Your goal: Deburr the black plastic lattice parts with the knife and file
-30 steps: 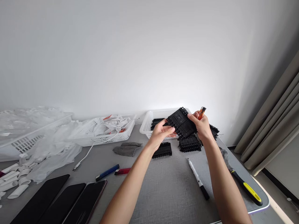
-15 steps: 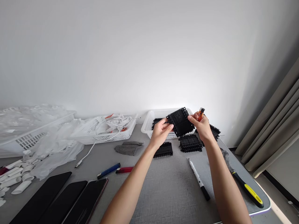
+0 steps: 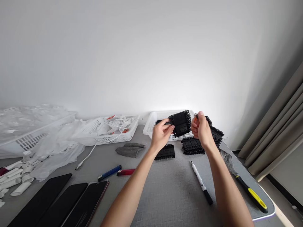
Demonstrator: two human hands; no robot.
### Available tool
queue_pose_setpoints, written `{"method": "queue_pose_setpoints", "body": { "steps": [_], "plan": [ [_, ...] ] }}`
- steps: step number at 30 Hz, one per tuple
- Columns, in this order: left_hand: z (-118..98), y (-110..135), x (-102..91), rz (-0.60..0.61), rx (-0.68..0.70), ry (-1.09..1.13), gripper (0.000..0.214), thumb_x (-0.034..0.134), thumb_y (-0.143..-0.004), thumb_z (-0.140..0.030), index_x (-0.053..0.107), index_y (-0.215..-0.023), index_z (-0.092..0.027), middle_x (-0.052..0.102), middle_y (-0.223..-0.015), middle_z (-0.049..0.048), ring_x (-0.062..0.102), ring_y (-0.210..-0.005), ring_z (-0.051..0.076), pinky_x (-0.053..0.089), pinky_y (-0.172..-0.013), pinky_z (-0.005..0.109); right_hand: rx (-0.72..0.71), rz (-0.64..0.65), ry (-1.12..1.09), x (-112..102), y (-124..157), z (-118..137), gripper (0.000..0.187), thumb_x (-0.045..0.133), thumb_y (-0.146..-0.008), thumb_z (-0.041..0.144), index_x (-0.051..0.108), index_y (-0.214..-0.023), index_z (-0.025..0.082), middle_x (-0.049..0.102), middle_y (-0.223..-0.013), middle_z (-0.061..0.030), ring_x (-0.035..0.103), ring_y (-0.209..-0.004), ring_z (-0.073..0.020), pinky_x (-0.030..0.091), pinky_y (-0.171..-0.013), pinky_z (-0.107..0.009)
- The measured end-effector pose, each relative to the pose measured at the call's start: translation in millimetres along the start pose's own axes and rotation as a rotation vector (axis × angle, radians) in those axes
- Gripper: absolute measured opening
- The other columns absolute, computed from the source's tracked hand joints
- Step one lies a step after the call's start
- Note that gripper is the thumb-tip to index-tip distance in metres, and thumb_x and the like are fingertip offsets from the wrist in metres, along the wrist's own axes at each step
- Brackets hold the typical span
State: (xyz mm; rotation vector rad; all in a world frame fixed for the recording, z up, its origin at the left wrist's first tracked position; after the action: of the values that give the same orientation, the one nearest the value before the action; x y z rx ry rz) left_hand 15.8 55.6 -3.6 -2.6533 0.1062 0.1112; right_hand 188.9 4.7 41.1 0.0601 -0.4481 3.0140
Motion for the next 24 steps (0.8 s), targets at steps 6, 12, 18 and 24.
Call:
{"method": "queue_pose_setpoints", "body": {
  "steps": [6,12,18,24],
  "plan": [
    [-0.7,3.3,5.1,0.024,0.068,-0.061,0.051,0.068,-0.084,-0.043,0.062,-0.123,-0.012,0.077,-0.104,0.0161,0.075,-0.091,0.029,0.062,-0.079,0.039,0.174,0.117,-0.095,28.1,-10.1,-27.5,0.047,0.031,-0.096,0.054,0.027,-0.06,0.024,0.021,-0.053,0.0066,0.016,-0.046,-0.0094,0.014,-0.04,-0.024],
    [-6.8,5.5,8.5,0.052,0.132,-0.112,0.043,0.066,-0.086,-0.039,0.064,-0.121,-0.014,0.078,-0.1,0.0128,0.075,-0.09,0.027,0.061,-0.081,0.038,0.134,0.091,-0.096,30.3,-13.3,-37.9,0.045,0.035,-0.094,0.052,0.03,-0.06,0.024,0.024,-0.053,0.0061,0.018,-0.047,-0.01,0.019,-0.04,-0.024],
    [-11.5,8.5,12.5,0.076,0.124,-0.097,0.037,0.066,-0.086,-0.037,0.065,-0.117,-0.017,0.078,-0.096,0.0101,0.075,-0.087,0.026,0.06,-0.083,0.038,0.15,0.086,-0.133,29.8,-14.0,-38.9,0.041,0.037,-0.092,0.049,0.032,-0.06,0.024,0.026,-0.052,0.0058,0.019,-0.046,-0.0099,0.018,-0.039,-0.024],
    [-14.0,10.9,11.8,0.059,0.11,-0.097,0.04,0.068,-0.085,-0.04,0.066,-0.117,-0.016,0.078,-0.097,0.0117,0.075,-0.09,0.028,0.06,-0.081,0.038,0.098,0.065,-0.097,27.7,-16.5,-41.3,0.04,0.031,-0.092,0.046,0.03,-0.058,0.025,0.027,-0.05,0.005,0.019,-0.044,-0.0106,0.018,-0.039,-0.025]
  ]
}}
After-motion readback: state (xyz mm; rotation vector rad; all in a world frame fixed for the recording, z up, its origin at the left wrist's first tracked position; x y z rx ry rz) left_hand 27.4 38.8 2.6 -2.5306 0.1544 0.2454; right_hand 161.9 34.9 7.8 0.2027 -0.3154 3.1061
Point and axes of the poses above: each hand's wrist, its own y-axis away from the middle knuckle, its own x-axis out of the palm, z = x × y, the point moved 3 cm from there along -y, towards the middle knuckle
